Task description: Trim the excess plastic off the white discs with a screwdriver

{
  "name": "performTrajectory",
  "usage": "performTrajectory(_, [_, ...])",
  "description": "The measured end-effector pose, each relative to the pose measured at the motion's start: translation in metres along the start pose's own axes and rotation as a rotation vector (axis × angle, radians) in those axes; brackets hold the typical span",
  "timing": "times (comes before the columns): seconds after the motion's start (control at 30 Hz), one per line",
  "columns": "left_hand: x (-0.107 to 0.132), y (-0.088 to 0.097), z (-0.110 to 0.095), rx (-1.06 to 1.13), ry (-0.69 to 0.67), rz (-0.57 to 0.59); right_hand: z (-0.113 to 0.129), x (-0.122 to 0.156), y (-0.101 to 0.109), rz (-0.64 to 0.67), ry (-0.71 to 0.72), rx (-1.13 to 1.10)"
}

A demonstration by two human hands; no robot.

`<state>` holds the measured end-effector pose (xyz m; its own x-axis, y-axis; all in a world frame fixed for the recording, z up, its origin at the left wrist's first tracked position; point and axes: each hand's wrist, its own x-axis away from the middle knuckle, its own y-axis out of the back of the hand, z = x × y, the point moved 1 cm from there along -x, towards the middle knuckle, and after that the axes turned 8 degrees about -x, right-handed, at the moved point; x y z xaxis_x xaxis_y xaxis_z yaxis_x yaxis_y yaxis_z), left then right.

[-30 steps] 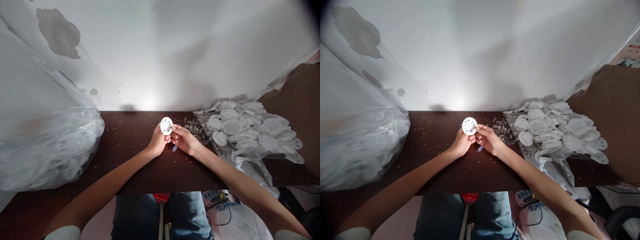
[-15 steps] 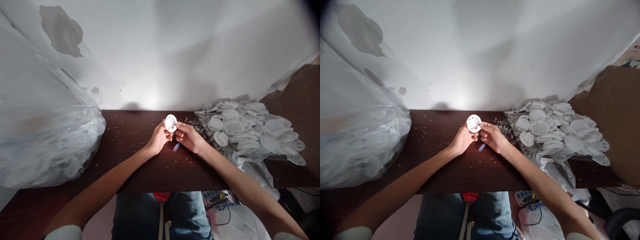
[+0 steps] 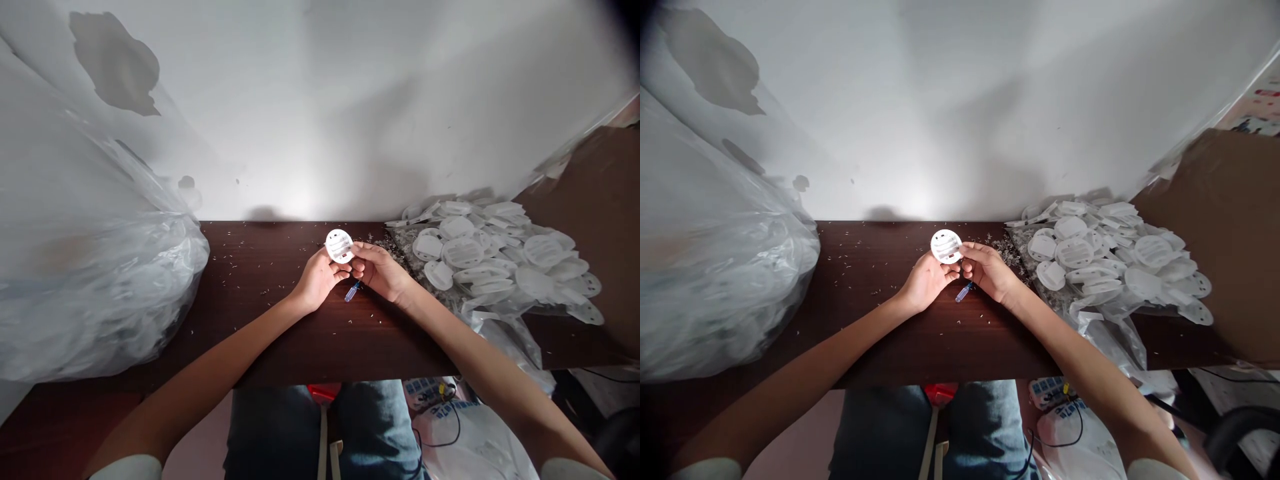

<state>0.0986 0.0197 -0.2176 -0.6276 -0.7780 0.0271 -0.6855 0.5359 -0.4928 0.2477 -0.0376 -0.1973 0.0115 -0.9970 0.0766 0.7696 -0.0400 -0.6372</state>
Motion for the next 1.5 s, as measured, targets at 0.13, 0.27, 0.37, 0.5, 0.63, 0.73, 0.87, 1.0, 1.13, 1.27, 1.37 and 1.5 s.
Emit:
performTrajectory(0.13, [0.002, -0.001, -0.003, -0.084, -0.121, -0.057, -0.002, -0.001, 0.001, -0.007, -0.003, -0.068])
performTrajectory(0.27, [0.003, 0.002, -0.002, -0.159, -0.226, -0.135, 0.000, -0.002, 0.006, -0.076, 0.084, 0.020])
performTrajectory(0.37, [0.002, 0.006, -0.001, -0.206, -0.255, -0.195, 0.004, -0.004, 0.010, -0.114, 0.162, 0.081])
performTrajectory(0.5, [-0.002, 0.012, 0.000, -0.263, -0.250, -0.246, 0.006, -0.006, 0.014, -0.138, 0.207, 0.115])
performTrajectory(0.63, [-0.006, 0.016, 0.000, -0.236, -0.178, -0.231, 0.007, -0.005, 0.013, -0.151, 0.220, 0.181])
performTrajectory(0.73, [-0.007, 0.018, 0.001, -0.223, -0.132, -0.215, 0.006, -0.005, 0.013, -0.151, 0.236, 0.227])
performTrajectory(0.87, [-0.008, 0.018, 0.001, -0.224, -0.109, -0.226, 0.007, -0.006, 0.015, -0.177, 0.300, 0.294])
performTrajectory(1.0, [-0.008, 0.018, 0.000, -0.209, -0.095, -0.209, 0.007, -0.007, 0.015, -0.188, 0.387, 0.364])
performTrajectory(1.13, [-0.008, 0.018, 0.001, -0.207, -0.117, -0.159, 0.007, -0.007, 0.015, -0.193, 0.462, 0.406])
performTrajectory(1.27, [-0.008, 0.018, 0.002, -0.193, -0.126, -0.115, 0.006, -0.007, 0.015, -0.190, 0.479, 0.407])
performTrajectory(1.37, [-0.008, 0.017, 0.001, -0.193, -0.120, -0.100, 0.005, -0.007, 0.014, -0.190, 0.487, 0.409])
performTrajectory(1.5, [-0.011, 0.020, -0.004, -0.239, -0.141, -0.162, 0.006, -0.006, 0.012, -0.194, 0.484, 0.431])
